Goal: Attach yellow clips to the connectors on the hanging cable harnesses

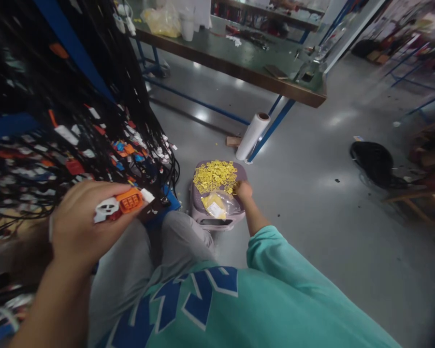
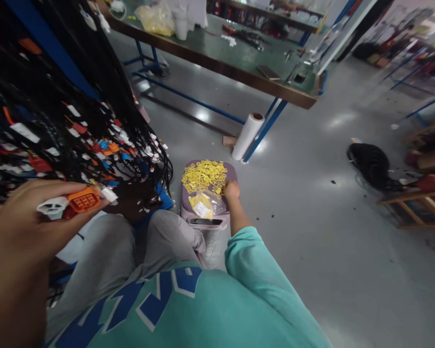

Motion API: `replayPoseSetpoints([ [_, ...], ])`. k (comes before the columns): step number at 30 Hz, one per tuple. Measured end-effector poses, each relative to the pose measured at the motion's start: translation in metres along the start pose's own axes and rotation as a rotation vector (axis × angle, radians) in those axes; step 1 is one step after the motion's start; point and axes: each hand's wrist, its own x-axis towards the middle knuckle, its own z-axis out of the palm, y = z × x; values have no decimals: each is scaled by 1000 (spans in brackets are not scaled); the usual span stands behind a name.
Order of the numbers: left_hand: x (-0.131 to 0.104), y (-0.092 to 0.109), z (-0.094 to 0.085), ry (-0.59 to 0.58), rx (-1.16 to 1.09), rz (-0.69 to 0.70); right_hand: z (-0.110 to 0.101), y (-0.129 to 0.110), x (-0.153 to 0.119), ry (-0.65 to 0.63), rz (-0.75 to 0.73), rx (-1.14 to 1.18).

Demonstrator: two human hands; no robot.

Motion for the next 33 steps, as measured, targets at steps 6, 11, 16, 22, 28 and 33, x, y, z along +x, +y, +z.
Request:
replayPoseSetpoints([
  [6, 0, 8, 2, -9, 36, -93, -4, 0, -14, 108, 7, 182],
  [11, 0, 16, 1, -41, -27, -215, -19, -26, -26, 196, -49, 503],
  [16, 3, 26, 1, -52, -60, -346, -51, -99, -79, 62, -247, 1059],
  [22, 5, 35, -4, -40, -88, -413, -114, -176, -201, -245, -707, 1282],
  [28, 9, 41, -13, -84, -112, -429, -141, -205, -255, 33, -1238, 894],
  [33, 10, 45, -20, -88, -136, -402, -139, -216, -257, 109, -1384, 751],
])
